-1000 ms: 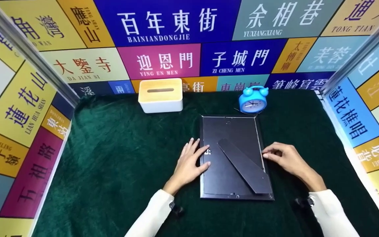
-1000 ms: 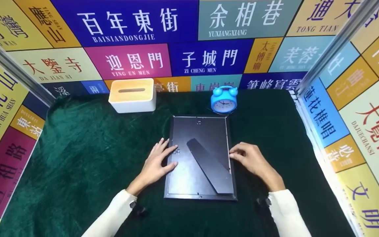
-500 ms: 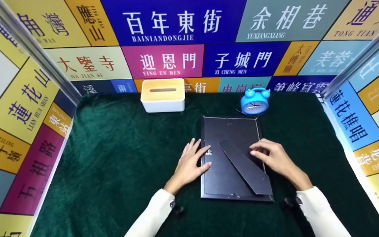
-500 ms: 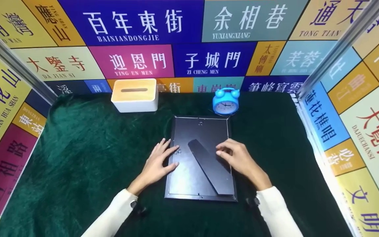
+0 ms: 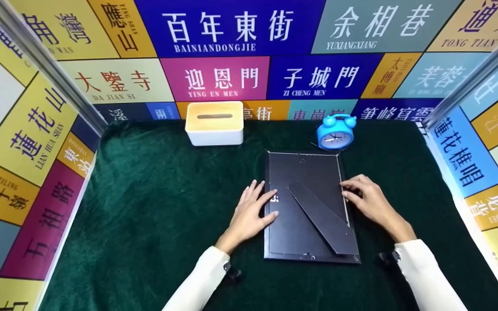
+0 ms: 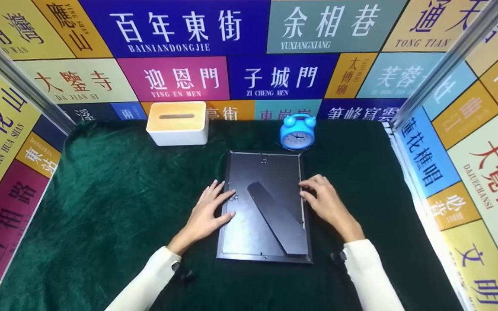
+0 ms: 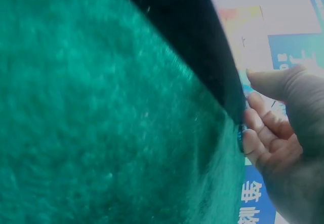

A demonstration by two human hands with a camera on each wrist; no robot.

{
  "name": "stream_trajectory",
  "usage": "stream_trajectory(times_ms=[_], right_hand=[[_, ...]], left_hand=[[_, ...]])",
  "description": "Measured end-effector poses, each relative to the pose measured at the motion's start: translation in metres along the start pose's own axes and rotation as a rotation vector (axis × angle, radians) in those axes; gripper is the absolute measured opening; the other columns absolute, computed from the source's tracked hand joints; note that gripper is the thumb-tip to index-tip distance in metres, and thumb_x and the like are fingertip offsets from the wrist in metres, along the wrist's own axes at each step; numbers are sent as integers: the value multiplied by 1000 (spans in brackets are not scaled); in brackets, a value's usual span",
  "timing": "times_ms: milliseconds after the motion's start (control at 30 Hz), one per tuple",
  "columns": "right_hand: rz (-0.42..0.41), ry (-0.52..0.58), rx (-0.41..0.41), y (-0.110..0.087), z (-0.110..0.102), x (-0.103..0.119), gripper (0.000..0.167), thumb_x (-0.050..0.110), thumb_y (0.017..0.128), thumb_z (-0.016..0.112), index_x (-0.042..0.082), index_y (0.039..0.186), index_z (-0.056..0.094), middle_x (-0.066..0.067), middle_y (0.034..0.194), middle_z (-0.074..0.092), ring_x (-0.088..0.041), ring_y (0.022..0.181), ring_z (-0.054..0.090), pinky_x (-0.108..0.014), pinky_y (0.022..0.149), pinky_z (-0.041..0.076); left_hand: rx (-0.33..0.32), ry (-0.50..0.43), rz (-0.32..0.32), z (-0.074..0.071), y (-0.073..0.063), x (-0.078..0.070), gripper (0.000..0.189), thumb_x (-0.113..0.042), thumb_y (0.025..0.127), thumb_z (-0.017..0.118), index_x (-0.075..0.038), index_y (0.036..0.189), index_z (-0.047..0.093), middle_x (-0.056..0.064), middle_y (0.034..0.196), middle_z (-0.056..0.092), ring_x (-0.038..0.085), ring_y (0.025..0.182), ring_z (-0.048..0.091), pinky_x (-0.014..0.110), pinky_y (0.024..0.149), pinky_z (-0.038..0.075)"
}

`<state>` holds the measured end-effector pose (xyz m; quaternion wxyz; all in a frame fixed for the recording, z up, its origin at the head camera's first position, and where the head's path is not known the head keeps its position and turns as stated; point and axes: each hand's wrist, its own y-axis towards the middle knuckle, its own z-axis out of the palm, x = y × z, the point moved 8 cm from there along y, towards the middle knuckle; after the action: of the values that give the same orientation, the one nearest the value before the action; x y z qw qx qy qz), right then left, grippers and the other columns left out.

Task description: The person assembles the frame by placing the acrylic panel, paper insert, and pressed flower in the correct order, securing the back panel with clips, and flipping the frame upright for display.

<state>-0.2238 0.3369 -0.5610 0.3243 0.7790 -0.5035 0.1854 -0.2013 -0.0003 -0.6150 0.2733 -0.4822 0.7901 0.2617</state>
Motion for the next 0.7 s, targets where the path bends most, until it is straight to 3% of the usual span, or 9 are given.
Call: stream_trajectory(times_ms=[267,533,700], right_hand=[[26,7,-44,25,-4,-20,19,-11,95,79,-6,112,81,-17,103,73,-15,84,59,-13,74,42],[-9,44,53,49,-1,-25,18,-11,94,79,-4,110,84,-16,101,72,-22,86,60,-17,76,46],[-42,69,101,58,1,-22,21,-14,93,79,-5,111,85,-16,97,70,-23,89,62,-13,80,45]], left_hand=[[2,-7,2,0,0,1,65,-49,101,71,-25,160,60,16,177,35,39,169,17,67,132,18],[2,-9,4,1,-1,1,66,-49,100,72,-25,160,60,15,177,35,39,169,16,66,132,17],[5,9,0,0,0,2,65,-49,101,72,-25,161,59,15,178,35,38,169,17,65,133,17]])
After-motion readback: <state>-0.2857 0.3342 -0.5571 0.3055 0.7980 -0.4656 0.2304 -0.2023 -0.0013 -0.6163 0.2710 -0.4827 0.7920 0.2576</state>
